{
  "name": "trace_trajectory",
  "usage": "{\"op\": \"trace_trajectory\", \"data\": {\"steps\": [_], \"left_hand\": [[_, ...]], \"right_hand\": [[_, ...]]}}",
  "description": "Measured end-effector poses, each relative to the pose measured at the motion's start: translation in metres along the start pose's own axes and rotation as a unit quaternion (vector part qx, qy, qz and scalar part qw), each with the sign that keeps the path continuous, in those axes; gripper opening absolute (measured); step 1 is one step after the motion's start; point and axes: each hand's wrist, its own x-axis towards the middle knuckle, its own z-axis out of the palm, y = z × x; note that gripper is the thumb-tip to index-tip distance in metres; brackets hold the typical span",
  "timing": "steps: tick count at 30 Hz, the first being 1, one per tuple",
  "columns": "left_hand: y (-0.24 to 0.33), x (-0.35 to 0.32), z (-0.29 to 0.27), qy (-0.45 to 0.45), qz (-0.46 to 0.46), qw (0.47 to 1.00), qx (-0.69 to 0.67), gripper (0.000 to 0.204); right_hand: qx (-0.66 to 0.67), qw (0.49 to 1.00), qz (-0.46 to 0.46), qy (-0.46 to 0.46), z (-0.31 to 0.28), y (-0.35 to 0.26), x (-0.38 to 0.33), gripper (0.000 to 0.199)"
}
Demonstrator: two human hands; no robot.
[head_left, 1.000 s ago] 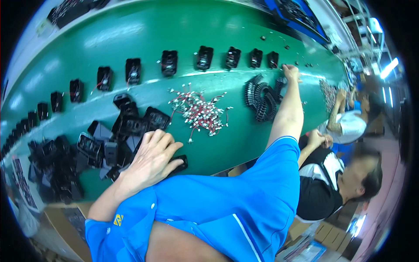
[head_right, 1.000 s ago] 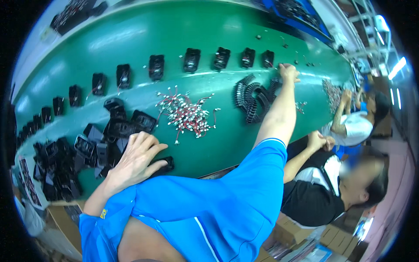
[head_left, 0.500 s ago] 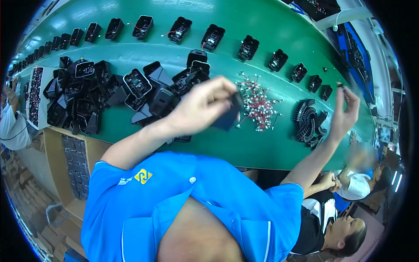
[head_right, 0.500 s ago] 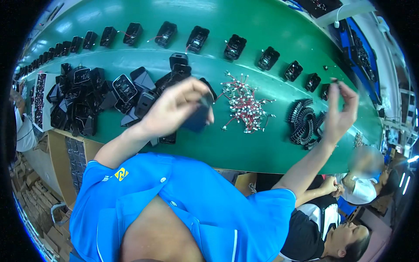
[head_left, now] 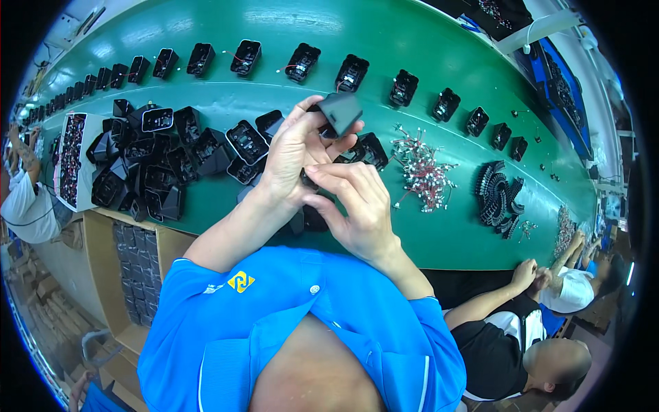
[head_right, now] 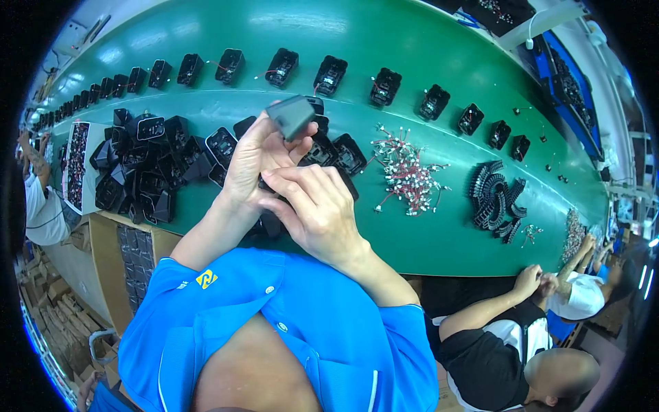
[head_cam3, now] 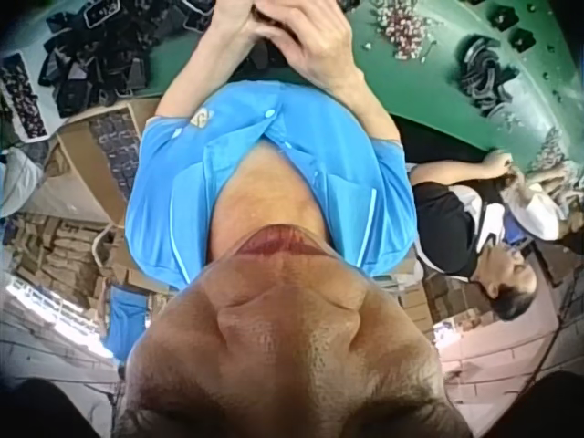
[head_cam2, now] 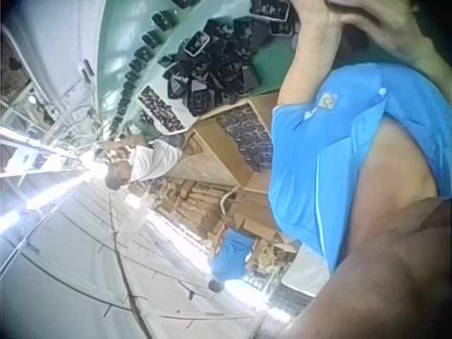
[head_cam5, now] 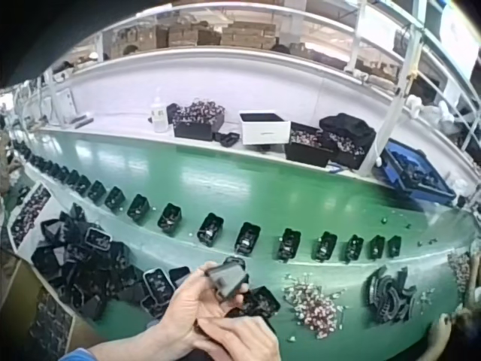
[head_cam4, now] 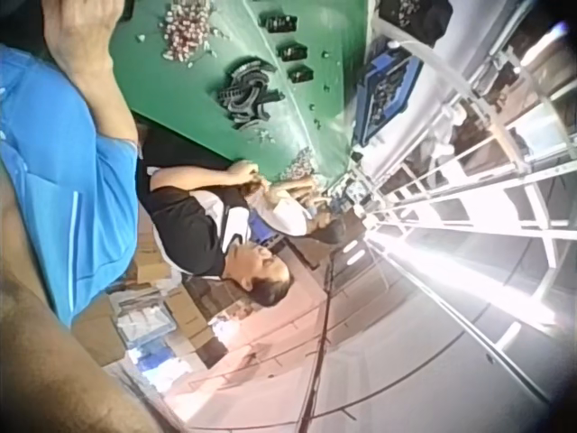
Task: Assembling electronic components and packing finished products into a box with protective padding.
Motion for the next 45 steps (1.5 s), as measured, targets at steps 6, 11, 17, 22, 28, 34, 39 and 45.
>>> {"op": "trace_trajectory", "data": {"steps": [6, 11, 17, 22, 28, 34, 39, 45], "left_hand": [[0.014, -0.006, -0.027, -0.008, -0.014, 1.0, -0.021, 0.037], [0.025, -0.015, -0.009, -0.039, 0.093, 0.983, 0.155, 0.042], [0.034, -0.019, -0.013, -0.088, 0.072, 0.993, 0.035, 0.049], [0.034, -0.018, -0.023, -0.189, 0.044, 0.98, -0.039, 0.045], [0.037, -0.025, -0.009, -0.112, 0.032, 0.992, 0.05, 0.045], [0.037, -0.021, -0.025, -0.097, -0.001, 0.992, 0.078, 0.048], [0.029, -0.022, -0.017, -0.077, 0.037, 0.986, 0.146, 0.054], [0.024, -0.024, -0.013, -0.11, 0.133, 0.95, 0.26, 0.06]], "right_hand": [[0.161, 0.984, 0.065, -0.033, 0.013, -0.002, -0.001, 0.019], [0.298, 0.943, 0.146, -0.016, 0.028, -0.014, 0.002, 0.019], [0.169, 0.979, 0.096, 0.055, 0.023, -0.018, 0.021, 0.021], [-0.058, 0.994, 0.016, 0.088, 0.019, -0.006, 0.042, 0.023], [-0.174, 0.984, 0.003, 0.029, 0.02, -0.003, 0.043, 0.022], [-0.199, 0.98, 0.014, 0.021, 0.017, 0.002, 0.041, 0.021], [-0.221, 0.974, 0.037, 0.04, 0.021, 0.001, 0.04, 0.019], [-0.143, 0.981, 0.057, 0.115, 0.022, 0.018, 0.03, 0.017]]}}
